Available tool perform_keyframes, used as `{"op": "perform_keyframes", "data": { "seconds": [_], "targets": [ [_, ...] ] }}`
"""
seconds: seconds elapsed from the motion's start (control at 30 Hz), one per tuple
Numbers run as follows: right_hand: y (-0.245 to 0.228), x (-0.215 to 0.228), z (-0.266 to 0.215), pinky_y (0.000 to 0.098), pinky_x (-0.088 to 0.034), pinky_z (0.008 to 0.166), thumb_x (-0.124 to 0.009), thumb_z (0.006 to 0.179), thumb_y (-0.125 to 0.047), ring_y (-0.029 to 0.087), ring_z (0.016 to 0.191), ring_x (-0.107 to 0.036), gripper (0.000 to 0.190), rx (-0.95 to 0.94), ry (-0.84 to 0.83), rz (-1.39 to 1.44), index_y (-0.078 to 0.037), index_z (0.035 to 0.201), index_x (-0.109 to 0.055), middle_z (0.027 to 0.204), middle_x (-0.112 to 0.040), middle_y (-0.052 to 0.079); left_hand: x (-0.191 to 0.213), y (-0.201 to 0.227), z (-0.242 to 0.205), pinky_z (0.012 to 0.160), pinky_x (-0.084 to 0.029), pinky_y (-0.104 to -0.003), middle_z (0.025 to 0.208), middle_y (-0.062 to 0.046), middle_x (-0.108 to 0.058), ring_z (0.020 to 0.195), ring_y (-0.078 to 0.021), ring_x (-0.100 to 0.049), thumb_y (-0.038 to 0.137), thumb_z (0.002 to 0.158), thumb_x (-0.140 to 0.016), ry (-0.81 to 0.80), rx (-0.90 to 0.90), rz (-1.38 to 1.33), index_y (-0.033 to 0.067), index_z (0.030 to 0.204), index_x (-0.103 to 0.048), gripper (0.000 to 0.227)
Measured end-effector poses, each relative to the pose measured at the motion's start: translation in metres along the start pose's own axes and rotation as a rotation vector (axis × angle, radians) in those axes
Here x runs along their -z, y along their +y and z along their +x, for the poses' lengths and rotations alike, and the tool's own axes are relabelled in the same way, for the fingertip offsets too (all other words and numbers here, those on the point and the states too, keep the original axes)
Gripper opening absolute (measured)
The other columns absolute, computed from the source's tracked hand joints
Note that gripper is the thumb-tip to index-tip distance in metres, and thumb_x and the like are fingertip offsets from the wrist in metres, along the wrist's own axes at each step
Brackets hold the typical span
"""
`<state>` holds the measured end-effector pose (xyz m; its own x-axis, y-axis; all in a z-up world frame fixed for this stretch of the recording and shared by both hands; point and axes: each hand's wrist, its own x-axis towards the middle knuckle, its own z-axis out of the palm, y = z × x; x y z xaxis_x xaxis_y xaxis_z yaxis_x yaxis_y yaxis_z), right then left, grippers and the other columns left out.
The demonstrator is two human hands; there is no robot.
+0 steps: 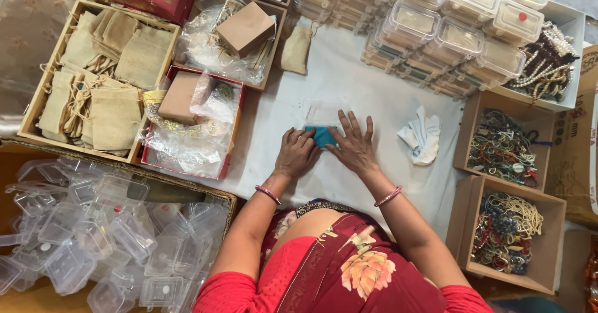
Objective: The person places a small blue item into a clear plastic container and closes it. They then pick up a beaded necklace, wipe it with a white cloth, and place it into a small beige pouch. Finally, they place the pouch into another clear plastic container.
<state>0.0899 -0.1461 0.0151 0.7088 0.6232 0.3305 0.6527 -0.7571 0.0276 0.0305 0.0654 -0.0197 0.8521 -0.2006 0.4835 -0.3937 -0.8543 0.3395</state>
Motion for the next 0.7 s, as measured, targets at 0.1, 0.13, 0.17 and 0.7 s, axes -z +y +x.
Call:
{"op": "perform_keyframes", "data": {
  "seconds": [0.1,0.13,0.17,0.7],
  "targets": [
    [0.002,0.003,0.002,0.0654,-0.007,0.121,-0.063,0.093,-0.057,0.030,0.153,-0.028,0.052,0.048,0.026,-0.049,-0.024,0.133,-0.070,0.164,-0.037,0.011,0.002,0.001,0.000,0.117,-0.031,-0.051,0.134,-0.008,-0.065,0.125,-0.0251,-0.054,0.032,0.097,-0.067,-0.013,0.009,-0.004,0.0083,0.099,-0.063,0.024],
    [0.002,0.001,0.000,0.0654,-0.007,0.121,-0.063,0.093,-0.057,0.030,0.153,-0.028,0.052,0.048,0.026,-0.049,-0.024,0.133,-0.070,0.164,-0.037,0.011,0.002,0.001,0.000,0.117,-0.031,-0.051,0.134,-0.008,-0.065,0.125,-0.0251,-0.054,0.032,0.097,-0.067,-0.013,0.009,-0.004,0.0083,0.099,-0.063,0.024],
    [0.002,0.000,-0.002,0.0653,-0.007,0.122,-0.062,0.094,-0.058,0.029,0.153,-0.028,0.050,0.042,0.013,-0.072,-0.023,0.129,-0.071,0.164,-0.038,0.011,0.002,0.002,-0.001,0.117,-0.031,-0.051,0.134,-0.008,-0.064,0.125,-0.0251,-0.054,0.032,0.097,-0.067,-0.011,0.009,-0.003,0.0083,0.100,-0.063,0.024],
    [0.001,-0.010,-0.026,0.0637,-0.008,0.122,-0.070,0.095,-0.046,0.030,0.149,-0.036,0.031,-0.074,0.025,0.084,-0.015,0.098,-0.075,0.154,-0.050,0.012,0.004,0.003,0.001,0.115,-0.033,-0.051,0.134,-0.008,-0.064,0.124,-0.0261,-0.054,0.033,0.096,-0.069,-0.009,0.003,-0.002,0.0112,0.105,-0.065,0.023]
  ]
}}
